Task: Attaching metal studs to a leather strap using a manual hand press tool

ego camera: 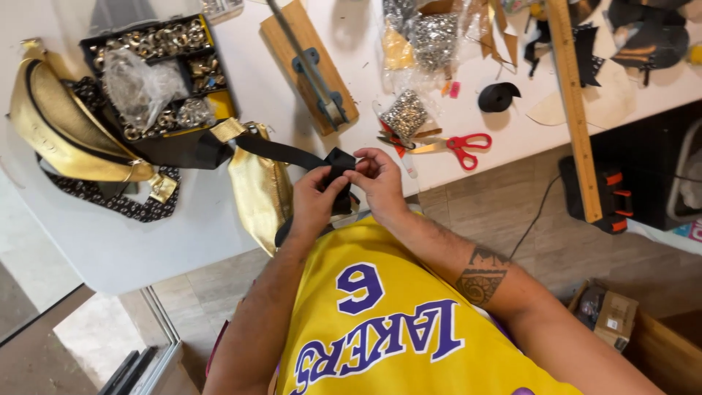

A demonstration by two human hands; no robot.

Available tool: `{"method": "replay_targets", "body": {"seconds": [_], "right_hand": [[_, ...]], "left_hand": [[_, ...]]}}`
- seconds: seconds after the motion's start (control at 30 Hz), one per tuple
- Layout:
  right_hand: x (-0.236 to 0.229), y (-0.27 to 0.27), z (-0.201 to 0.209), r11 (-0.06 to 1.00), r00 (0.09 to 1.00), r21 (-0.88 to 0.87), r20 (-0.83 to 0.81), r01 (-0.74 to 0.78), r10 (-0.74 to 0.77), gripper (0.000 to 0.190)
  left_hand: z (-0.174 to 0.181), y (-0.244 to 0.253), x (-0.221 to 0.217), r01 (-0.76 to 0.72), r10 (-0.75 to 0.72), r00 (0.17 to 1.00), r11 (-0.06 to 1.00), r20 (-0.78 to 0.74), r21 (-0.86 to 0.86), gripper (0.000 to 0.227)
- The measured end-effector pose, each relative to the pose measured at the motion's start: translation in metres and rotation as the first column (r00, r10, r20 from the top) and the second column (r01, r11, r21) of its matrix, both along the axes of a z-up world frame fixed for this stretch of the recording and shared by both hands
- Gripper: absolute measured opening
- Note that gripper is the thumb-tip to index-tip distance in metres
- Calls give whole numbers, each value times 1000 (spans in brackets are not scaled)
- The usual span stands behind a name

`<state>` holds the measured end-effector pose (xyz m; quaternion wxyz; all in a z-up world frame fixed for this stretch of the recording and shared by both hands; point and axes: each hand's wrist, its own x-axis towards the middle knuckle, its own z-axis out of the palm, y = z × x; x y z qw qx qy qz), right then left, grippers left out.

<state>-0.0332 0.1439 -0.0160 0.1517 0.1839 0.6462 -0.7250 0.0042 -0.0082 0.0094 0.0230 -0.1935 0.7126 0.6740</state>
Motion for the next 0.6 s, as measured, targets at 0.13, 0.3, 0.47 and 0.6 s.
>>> {"method": "replay_targets", "body": {"seconds": [0.13, 0.3, 0.47, 0.6], "right_hand": [[3, 0, 7, 996, 999, -86, 34, -19, 22, 44], [-9, 26, -13, 988, 994, -121, 35, -95, 100, 31], [-55, 125, -76, 839, 969, 541, -172, -57, 177, 12], [-80, 153, -76, 640, 913, 768, -281, 28, 296, 13]], "left_hand": [[1, -7, -2, 19, -33, 995, 990, 97, 139, 12], [16, -15, -7, 55, -70, 987, 993, 146, 107, 7], [24, -20, 1, 76, -75, 983, 997, 166, 5, 8], [23, -27, 2, 98, -94, 989, 995, 117, -34, 7]]}}
